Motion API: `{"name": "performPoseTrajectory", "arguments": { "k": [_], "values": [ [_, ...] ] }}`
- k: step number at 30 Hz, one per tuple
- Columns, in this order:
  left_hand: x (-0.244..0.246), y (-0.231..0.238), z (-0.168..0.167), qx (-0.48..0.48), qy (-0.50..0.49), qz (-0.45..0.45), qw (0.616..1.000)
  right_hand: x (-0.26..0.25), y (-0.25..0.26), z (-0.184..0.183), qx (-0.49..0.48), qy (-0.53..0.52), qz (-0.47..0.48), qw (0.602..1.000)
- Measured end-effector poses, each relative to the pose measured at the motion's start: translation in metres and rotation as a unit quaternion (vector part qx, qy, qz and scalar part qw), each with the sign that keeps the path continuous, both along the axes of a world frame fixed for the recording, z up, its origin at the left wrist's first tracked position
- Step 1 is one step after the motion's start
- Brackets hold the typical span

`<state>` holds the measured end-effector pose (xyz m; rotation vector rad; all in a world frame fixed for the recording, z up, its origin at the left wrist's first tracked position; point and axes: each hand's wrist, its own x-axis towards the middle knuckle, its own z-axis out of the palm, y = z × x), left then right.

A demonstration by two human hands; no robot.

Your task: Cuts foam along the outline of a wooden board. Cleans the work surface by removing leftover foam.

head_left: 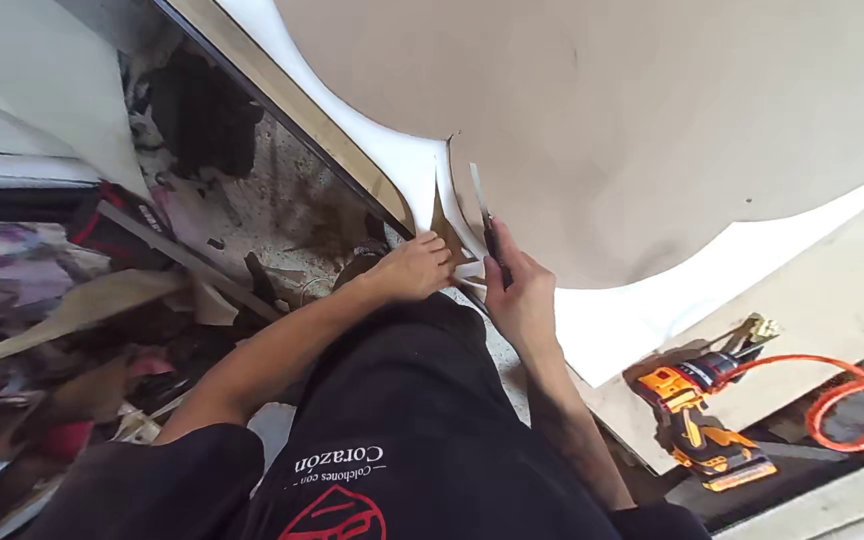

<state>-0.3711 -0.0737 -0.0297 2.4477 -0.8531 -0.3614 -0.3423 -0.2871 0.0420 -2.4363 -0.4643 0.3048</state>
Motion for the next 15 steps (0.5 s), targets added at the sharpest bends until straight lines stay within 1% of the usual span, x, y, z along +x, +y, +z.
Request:
{"name": "performPoseTrajectory", "arguments": {
  "k": [2,3,4,6,7,9,12,13,14,15],
  "values": [
    [0.002,0.006,-0.001,-0.029,0.007,-0.027,0.999,0.011,0.012,0.003,-0.006,-0.001,-0.003,1.0],
    [0.002,0.012,0.001,-0.053,-0.004,-0.027,0.998,0.016,0.017,0.005,-0.01,-0.001,-0.002,1.0],
    [0.002,0.02,0.004,-0.084,-0.032,-0.007,0.996,0.021,0.021,0.008,-0.015,0.0,0.0,1.0],
    [0.004,0.042,0.007,-0.143,-0.1,0.097,0.98,0.033,0.027,0.014,-0.028,-0.001,0.014,1.0],
    [0.008,0.057,0.008,-0.149,-0.113,0.158,0.97,0.041,0.031,0.016,-0.039,-0.005,0.026,0.999],
    [0.019,0.092,0.007,-0.135,-0.11,0.268,0.948,0.059,0.041,0.021,-0.065,-0.019,0.055,0.996],
    [0.035,0.153,0.002,-0.112,-0.092,0.413,0.899,0.085,0.068,0.029,-0.086,-0.03,0.108,0.99],
    [0.039,0.172,0.002,-0.108,-0.097,0.434,0.889,0.091,0.081,0.029,-0.085,-0.028,0.128,0.988],
    [0.041,0.187,0.002,-0.107,-0.105,0.435,0.888,0.095,0.094,0.028,-0.083,-0.028,0.148,0.985],
    [0.041,0.197,0.001,-0.11,-0.112,0.418,0.895,0.099,0.107,0.026,-0.083,-0.026,0.166,0.982]
  ]
}}
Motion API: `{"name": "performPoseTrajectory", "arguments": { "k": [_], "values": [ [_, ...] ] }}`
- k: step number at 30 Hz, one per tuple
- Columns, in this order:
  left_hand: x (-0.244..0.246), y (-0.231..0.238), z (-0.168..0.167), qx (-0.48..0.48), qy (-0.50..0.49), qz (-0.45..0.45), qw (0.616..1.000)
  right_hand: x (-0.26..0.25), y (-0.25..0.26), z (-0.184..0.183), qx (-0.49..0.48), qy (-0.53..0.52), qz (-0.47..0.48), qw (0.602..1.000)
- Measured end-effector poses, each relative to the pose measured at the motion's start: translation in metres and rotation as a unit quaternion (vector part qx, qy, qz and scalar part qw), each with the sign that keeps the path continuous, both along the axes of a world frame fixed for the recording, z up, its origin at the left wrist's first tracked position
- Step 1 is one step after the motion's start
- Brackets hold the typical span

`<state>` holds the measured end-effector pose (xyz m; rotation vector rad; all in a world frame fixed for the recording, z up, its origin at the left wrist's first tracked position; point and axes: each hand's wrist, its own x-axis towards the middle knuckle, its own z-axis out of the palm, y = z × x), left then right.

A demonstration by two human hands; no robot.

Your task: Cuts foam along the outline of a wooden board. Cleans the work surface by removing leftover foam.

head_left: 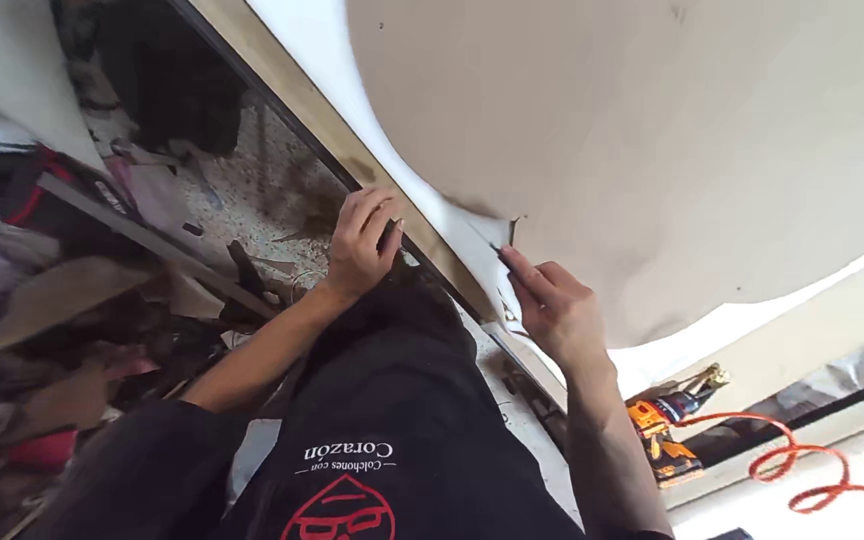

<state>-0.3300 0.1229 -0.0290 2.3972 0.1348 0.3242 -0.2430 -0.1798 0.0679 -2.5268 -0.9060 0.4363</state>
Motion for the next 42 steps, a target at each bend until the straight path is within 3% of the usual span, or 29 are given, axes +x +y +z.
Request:
{"name": "performPoseTrajectory", "arguments": {
  "k": [3,5,9,13,17,23,28,35,42],
  "values": [
    [-0.013,0.003,-0.004,-0.03,-0.007,-0.063,0.998,0.016,0.035,-0.015,-0.013,0.009,0.046,0.999],
    [-0.021,-0.009,-0.003,-0.114,0.053,-0.03,0.992,0.029,0.05,-0.024,-0.033,0.018,0.07,0.997],
    [-0.008,-0.027,0.013,-0.351,0.255,0.117,0.893,0.049,0.068,-0.036,-0.046,0.026,0.111,0.992],
    [0.013,-0.039,0.018,-0.452,0.233,0.205,0.836,0.051,0.074,-0.044,-0.061,0.036,0.115,0.991],
    [0.03,-0.044,0.027,-0.467,0.232,0.255,0.814,0.043,0.073,-0.044,-0.047,0.062,0.105,0.991],
    [0.033,-0.056,0.029,-0.446,0.232,0.295,0.812,0.047,0.058,-0.048,-0.04,0.046,0.13,0.99],
    [0.04,-0.059,0.014,-0.448,0.205,0.336,0.803,0.055,0.055,-0.06,-0.036,0.046,0.151,0.987],
    [0.041,-0.063,0.016,-0.411,0.215,0.347,0.815,0.062,0.066,-0.054,-0.06,0.068,0.172,0.981],
    [0.036,-0.065,0.014,-0.43,0.226,0.354,0.799,0.068,0.067,-0.05,-0.088,0.077,0.186,0.976]
  ]
}}
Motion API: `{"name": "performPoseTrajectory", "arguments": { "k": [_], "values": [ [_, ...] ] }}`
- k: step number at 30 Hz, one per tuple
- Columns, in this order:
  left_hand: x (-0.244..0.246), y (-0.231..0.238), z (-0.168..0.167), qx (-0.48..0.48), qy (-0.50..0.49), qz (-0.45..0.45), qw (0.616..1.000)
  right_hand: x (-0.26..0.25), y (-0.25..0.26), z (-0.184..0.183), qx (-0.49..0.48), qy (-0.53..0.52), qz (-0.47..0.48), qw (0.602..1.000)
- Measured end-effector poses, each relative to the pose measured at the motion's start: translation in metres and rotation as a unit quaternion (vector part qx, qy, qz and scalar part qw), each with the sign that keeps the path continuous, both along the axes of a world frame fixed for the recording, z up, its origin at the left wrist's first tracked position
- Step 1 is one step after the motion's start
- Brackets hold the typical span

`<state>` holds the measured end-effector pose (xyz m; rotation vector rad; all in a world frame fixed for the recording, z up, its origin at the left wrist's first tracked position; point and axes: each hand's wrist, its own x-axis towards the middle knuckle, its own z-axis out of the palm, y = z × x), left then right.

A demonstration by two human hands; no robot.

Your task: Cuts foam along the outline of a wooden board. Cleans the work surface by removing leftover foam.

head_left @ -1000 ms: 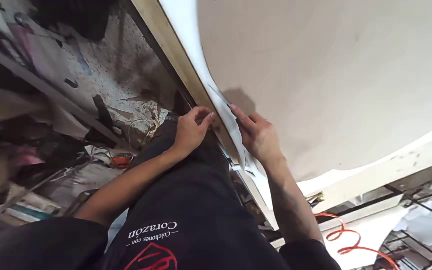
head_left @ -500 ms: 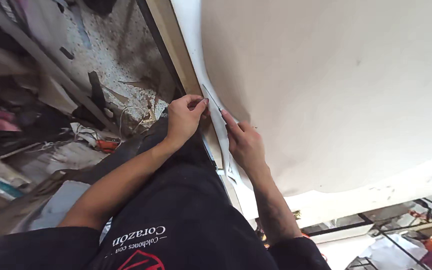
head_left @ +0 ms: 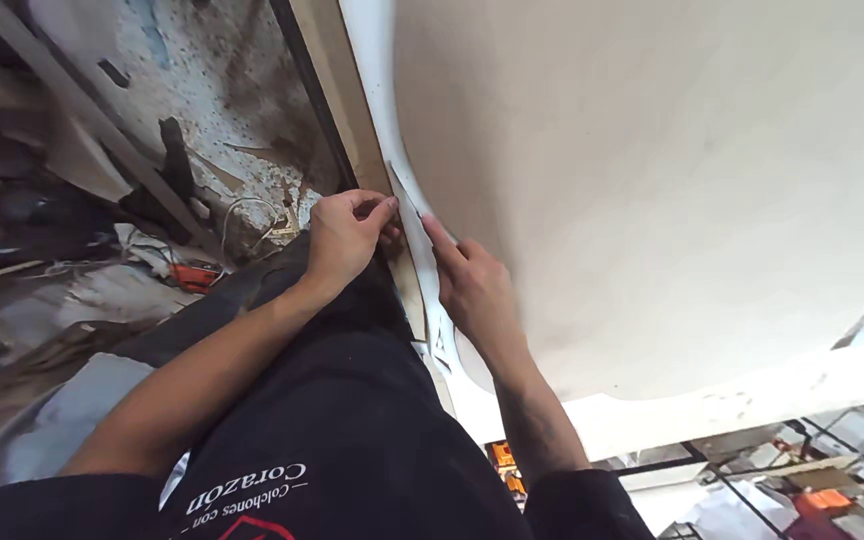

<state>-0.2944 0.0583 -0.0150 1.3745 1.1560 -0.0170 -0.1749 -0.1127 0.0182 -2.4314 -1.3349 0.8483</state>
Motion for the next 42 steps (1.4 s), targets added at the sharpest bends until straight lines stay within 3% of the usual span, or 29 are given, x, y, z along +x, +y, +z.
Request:
{"name": "performPoseTrajectory", "arguments": {
  "k": [6,16,21,35,42],
  "values": [
    [-0.002,-0.008,0.003,-0.017,0.018,-0.018,1.0,-0.002,-0.01,0.002,-0.02,-0.016,0.007,1.0],
    [0.0,-0.03,0.007,-0.053,0.098,-0.137,0.984,-0.003,-0.023,0.001,-0.03,-0.016,0.014,0.999],
    [0.005,-0.034,0.008,-0.016,0.13,-0.187,0.974,0.003,-0.036,0.003,-0.03,-0.024,0.031,0.999],
    [0.005,-0.034,0.006,-0.031,0.164,-0.245,0.955,0.028,-0.068,0.009,-0.03,0.019,0.067,0.997],
    [0.006,-0.049,0.007,-0.041,0.179,-0.278,0.943,0.038,-0.084,0.019,-0.06,-0.009,0.085,0.995]
  ]
}}
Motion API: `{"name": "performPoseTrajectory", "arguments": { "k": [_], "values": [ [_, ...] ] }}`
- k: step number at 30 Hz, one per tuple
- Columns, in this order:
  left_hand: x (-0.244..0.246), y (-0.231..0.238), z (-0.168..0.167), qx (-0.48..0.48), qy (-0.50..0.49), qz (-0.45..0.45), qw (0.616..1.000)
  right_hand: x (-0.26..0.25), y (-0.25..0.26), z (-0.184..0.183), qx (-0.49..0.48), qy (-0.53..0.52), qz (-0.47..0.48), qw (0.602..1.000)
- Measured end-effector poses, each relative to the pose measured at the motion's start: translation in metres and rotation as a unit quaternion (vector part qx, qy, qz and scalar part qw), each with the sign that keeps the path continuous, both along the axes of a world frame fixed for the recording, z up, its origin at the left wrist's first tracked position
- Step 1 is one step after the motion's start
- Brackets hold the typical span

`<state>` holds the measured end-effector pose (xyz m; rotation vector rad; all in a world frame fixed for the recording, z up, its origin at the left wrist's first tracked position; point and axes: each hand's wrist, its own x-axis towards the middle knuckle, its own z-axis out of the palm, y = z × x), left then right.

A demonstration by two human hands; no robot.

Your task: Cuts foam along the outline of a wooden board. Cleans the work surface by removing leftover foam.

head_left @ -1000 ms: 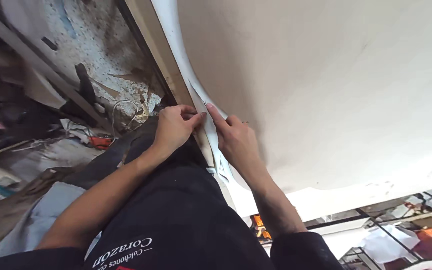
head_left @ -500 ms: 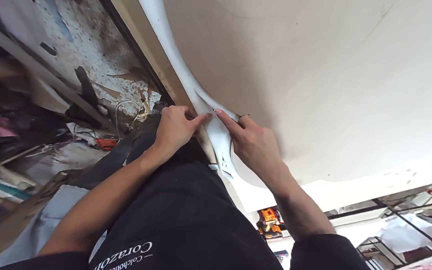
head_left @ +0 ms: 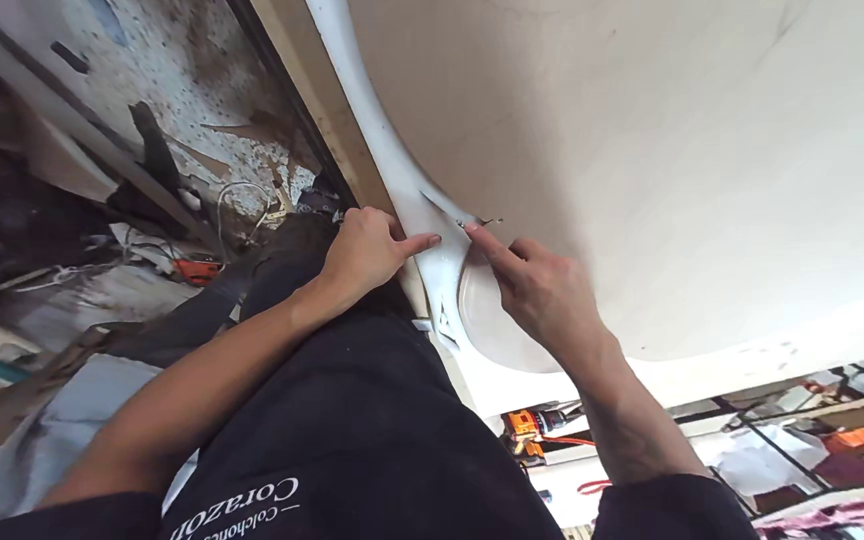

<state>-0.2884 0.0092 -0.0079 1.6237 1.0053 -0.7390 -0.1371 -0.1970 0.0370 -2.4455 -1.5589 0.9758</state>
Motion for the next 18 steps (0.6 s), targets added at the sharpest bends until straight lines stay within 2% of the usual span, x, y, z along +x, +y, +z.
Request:
{"name": "performPoseTrajectory", "arguments": {
  "k": [11,18],
  "values": [
    [-0.002,0.0,-0.008,-0.012,-0.009,0.004,1.0,0.012,-0.018,0.021,-0.031,-0.013,0.026,0.999],
    [-0.003,0.002,-0.009,-0.042,-0.046,0.006,0.998,0.012,-0.001,0.058,-0.125,-0.036,0.047,0.99]
  ]
}}
